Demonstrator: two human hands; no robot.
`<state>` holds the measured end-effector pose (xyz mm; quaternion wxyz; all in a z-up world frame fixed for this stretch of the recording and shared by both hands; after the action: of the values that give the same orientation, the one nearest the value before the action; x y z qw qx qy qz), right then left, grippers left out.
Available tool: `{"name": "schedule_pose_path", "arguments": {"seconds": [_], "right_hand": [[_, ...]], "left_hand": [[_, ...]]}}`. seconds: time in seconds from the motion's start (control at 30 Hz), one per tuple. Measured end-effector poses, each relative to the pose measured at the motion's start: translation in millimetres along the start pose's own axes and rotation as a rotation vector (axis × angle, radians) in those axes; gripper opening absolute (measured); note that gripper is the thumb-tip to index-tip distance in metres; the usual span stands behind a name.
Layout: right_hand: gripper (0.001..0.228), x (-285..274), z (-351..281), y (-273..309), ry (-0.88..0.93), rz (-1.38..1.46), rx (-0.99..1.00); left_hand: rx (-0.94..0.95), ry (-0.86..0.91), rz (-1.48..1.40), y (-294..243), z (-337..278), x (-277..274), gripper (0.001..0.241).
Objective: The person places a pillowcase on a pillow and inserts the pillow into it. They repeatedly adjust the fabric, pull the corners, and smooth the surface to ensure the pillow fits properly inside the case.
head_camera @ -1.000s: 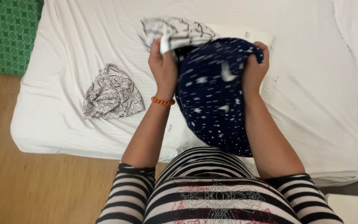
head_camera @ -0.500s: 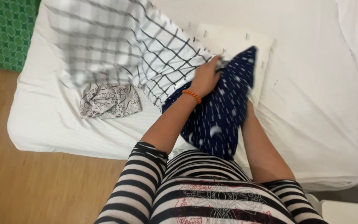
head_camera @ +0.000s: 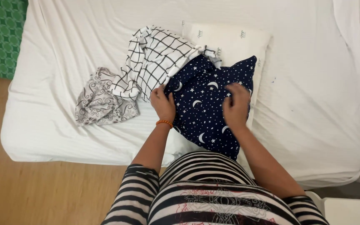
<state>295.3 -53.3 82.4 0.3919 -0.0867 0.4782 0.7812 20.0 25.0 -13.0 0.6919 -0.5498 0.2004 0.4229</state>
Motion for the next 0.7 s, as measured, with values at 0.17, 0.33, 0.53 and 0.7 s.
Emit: {"name": "schedule_pose_path", "arguments": {"seconds": [0.17,0.33,0.53,0.7], "right_hand": [[0.082,93.4,-54.7,50.1,0.542,-0.130,-0.342],[0.113,126.3,-60.0,48.0,0.971,-0.515,-0.257],[0.083,135.3,-46.3,-11.4,0.895,-0.339,-0.040],[0.055,103.9,24.2,33.4,0.460,0.107,0.043]], "left_hand": [[-0.291,0.121,-0.137,83.7,-16.4,36.3,0.045],[-0.271,0.184,-0.035,135.4,-32.4,67.8,0.030],[-0.271,0.258,-0.187,90.7,-19.7,28.9,0.022],[-0.033,0.229,-0.229,-18.8,5.3,-17.9,0.025]]}}
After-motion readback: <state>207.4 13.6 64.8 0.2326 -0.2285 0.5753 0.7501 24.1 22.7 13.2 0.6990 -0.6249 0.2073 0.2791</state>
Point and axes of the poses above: each hand's wrist, its own z-axis towards the middle knuckle, its own x-axis out of the palm, y = z × x, the point moved 7 cm from there along z, towards the middle knuckle, and after that the axes turned 9 degrees about z, right-handed, at the moved point
